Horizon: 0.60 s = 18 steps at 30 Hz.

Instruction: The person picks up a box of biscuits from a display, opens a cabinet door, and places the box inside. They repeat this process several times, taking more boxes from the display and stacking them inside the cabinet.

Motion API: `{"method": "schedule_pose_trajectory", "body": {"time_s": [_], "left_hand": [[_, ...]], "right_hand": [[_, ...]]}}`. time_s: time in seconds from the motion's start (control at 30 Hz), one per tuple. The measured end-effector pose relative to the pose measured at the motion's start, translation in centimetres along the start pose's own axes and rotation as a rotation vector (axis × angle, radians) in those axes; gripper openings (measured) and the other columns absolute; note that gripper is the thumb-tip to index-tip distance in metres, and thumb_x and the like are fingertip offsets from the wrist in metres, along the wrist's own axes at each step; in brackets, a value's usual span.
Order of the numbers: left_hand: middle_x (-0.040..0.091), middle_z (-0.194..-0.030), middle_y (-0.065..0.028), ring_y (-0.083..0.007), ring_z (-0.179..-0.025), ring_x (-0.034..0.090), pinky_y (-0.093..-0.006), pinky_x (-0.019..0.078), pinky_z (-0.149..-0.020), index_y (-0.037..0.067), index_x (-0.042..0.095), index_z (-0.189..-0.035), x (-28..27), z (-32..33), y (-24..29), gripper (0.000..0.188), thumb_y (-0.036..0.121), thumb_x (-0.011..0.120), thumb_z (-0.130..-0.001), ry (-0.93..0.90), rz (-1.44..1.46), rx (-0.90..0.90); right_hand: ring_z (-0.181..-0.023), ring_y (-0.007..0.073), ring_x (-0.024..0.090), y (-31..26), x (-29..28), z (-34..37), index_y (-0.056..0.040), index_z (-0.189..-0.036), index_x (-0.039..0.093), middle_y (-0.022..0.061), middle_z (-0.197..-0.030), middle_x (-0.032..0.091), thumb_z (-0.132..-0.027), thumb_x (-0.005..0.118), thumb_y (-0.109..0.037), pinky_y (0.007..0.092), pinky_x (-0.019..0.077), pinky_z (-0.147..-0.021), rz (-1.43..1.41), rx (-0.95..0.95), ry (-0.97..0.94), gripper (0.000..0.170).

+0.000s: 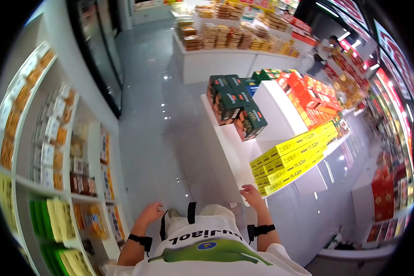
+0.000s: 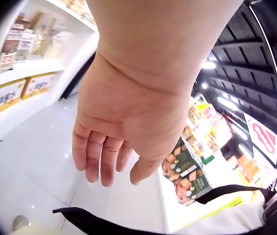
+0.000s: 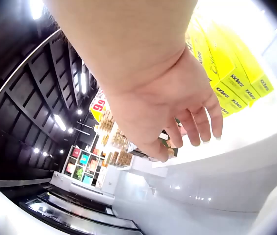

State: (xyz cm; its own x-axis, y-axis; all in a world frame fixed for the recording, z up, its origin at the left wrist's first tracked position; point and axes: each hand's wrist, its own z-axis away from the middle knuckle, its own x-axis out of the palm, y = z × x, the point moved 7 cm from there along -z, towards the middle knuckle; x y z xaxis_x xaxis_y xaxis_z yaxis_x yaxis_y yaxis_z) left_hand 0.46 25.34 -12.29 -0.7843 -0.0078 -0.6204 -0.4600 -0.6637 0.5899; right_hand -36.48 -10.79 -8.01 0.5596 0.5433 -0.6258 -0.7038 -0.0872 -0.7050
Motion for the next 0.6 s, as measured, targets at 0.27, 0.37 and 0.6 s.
{"method": "schedule_pose_trajectory", "body": {"time_s": [0.27, 0.37, 0.6], "left_hand": [[0.071, -0.103, -0.0127, -0.0295, -0.095, 0.067, -0.0399, 0.0529, -0.084, 0.008, 0.056, -0.129, -8.3, -11.9, 5.4, 0.051, 0.030, 0.070, -0.085, -0.249, -0.110, 0.082], [0.071, -0.103, -0.0118, -0.0289, -0.095, 0.067, -0.0394, 0.0529, -0.083, 0.008, 0.056, -0.130, -8.9, -16.2, 6.7, 0.052, 0.030, 0.071, -0.085, -0.284, -0.112, 0.058], [0.071, -0.100, -0.0126, -0.0284, -0.093, 0.067, -0.0387, 0.0531, -0.082, 0.007, 0.055, -0.131, -13.3, -23.3, 8.9, 0.054, 0.029, 0.072, -0.084, -0.295, -0.241, -0.022]], "right_hand": [[-0.105, 0.0332, 0.065, -4.7, -0.1, -3.5, -0.0002, -0.121, 0.061, 0.0209, -0.116, 0.066, -0.078, 0.079, -0.033, 0.0415, 0.0524, -0.090, 0.014, 0.040, 0.180, 0.057], [-0.112, 0.0351, 0.061, -6.0, -1.6, -9.3, 0.0009, -0.124, 0.059, 0.0225, -0.121, 0.063, -0.076, 0.080, -0.033, 0.0426, 0.0488, -0.097, 0.056, 0.026, 0.286, 0.062], [-0.123, 0.0394, 0.050, -8.4, -9.4, -30.1, -0.0014, -0.134, 0.049, 0.0210, -0.129, 0.056, -0.064, 0.089, -0.034, 0.0449, 0.0409, -0.105, 0.164, -0.066, 0.617, 0.087]]}}
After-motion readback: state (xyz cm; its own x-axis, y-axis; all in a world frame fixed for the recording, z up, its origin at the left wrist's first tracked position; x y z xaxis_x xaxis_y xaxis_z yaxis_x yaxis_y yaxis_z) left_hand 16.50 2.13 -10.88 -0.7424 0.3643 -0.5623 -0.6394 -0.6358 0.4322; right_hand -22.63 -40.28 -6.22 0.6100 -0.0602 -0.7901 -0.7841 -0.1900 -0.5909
